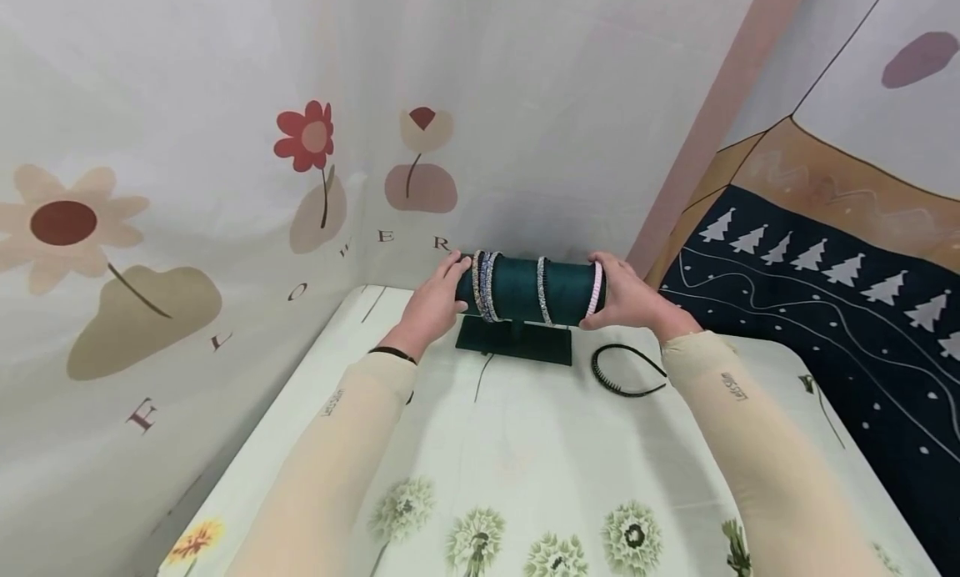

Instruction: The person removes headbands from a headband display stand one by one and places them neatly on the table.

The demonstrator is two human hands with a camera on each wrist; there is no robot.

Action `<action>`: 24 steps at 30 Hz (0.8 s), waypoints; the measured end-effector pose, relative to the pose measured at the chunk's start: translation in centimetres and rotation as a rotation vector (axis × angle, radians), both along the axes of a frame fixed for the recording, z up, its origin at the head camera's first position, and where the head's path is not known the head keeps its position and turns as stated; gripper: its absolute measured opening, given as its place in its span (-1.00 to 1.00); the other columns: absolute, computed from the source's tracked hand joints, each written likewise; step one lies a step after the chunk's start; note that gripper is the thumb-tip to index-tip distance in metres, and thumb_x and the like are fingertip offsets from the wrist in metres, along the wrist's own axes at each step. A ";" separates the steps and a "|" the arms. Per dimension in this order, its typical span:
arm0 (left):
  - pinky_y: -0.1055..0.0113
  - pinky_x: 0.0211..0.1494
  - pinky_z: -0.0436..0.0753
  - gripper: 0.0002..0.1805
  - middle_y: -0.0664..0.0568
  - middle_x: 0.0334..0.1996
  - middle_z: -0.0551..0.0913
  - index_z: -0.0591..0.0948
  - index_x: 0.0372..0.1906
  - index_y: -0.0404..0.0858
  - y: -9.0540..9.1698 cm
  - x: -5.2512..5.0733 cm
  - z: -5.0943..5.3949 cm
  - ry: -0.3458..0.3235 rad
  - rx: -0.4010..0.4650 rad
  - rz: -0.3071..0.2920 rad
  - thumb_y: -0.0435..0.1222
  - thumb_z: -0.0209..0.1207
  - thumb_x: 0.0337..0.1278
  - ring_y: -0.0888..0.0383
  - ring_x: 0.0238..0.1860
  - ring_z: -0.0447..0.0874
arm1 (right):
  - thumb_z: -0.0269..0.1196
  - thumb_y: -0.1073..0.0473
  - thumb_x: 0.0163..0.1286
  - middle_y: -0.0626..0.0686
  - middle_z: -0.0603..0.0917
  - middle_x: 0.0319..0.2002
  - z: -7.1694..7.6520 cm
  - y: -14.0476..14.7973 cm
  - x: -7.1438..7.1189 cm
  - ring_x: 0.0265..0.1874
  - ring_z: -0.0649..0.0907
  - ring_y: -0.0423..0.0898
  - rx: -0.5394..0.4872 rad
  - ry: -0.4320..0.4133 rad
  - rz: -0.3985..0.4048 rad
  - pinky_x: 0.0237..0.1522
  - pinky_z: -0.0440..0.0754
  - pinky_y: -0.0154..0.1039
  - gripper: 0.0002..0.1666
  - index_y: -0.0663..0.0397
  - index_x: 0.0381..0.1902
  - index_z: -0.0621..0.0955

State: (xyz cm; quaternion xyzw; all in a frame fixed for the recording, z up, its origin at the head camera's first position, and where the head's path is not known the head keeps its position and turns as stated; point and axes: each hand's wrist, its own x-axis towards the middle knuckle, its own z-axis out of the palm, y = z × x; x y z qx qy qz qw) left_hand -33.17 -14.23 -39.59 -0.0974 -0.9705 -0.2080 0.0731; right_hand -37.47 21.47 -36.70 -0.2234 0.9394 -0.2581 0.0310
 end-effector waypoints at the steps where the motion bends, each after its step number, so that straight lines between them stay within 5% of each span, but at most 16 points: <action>1: 0.03 0.37 0.67 -0.09 0.01 0.79 -0.11 0.05 0.76 -0.03 0.0 0.0 0.0 0.000 -0.001 0.000 -0.25 0.27 0.53 -0.17 0.50 0.51 | 0.70 0.01 0.05 0.27 0.25 0.49 -0.2 -0.1 -0.1 0.45 0.25 0.27 -0.018 -0.016 -0.002 0.38 0.54 0.35 0.45 0.01 0.67 0.02; 8: 0.03 0.33 0.69 -0.10 -0.01 0.78 -0.06 0.07 0.76 -0.03 0.0 0.1 0.0 0.018 0.010 0.002 -0.26 0.28 0.52 -0.16 0.44 0.57 | 0.71 0.04 0.05 0.29 0.28 0.44 -0.3 -0.4 -0.3 0.39 0.29 0.25 -0.082 -0.069 0.004 0.34 0.57 0.30 0.47 -0.11 0.69 -0.01; 16: 0.07 0.22 0.72 -0.09 0.03 0.79 -0.08 0.06 0.76 0.00 0.2 0.0 0.0 0.007 0.008 0.006 -0.25 0.27 0.52 -0.13 0.33 0.65 | 0.67 0.05 0.07 0.28 0.32 0.46 0.4 0.1 -0.8 0.45 0.22 0.31 0.029 -0.069 0.032 0.31 0.58 0.34 0.49 -0.23 0.75 -0.02; 24: 0.08 0.21 0.73 -0.09 0.02 0.79 -0.10 0.04 0.77 -0.01 -0.2 0.1 0.1 -0.009 0.021 -0.003 -0.25 0.27 0.53 -0.13 0.25 0.70 | 0.65 -0.03 0.11 0.35 0.27 0.57 0.9 2.3 -0.2 0.58 0.12 0.43 0.154 -0.052 -0.005 0.39 0.46 0.47 0.57 -0.07 0.77 -0.15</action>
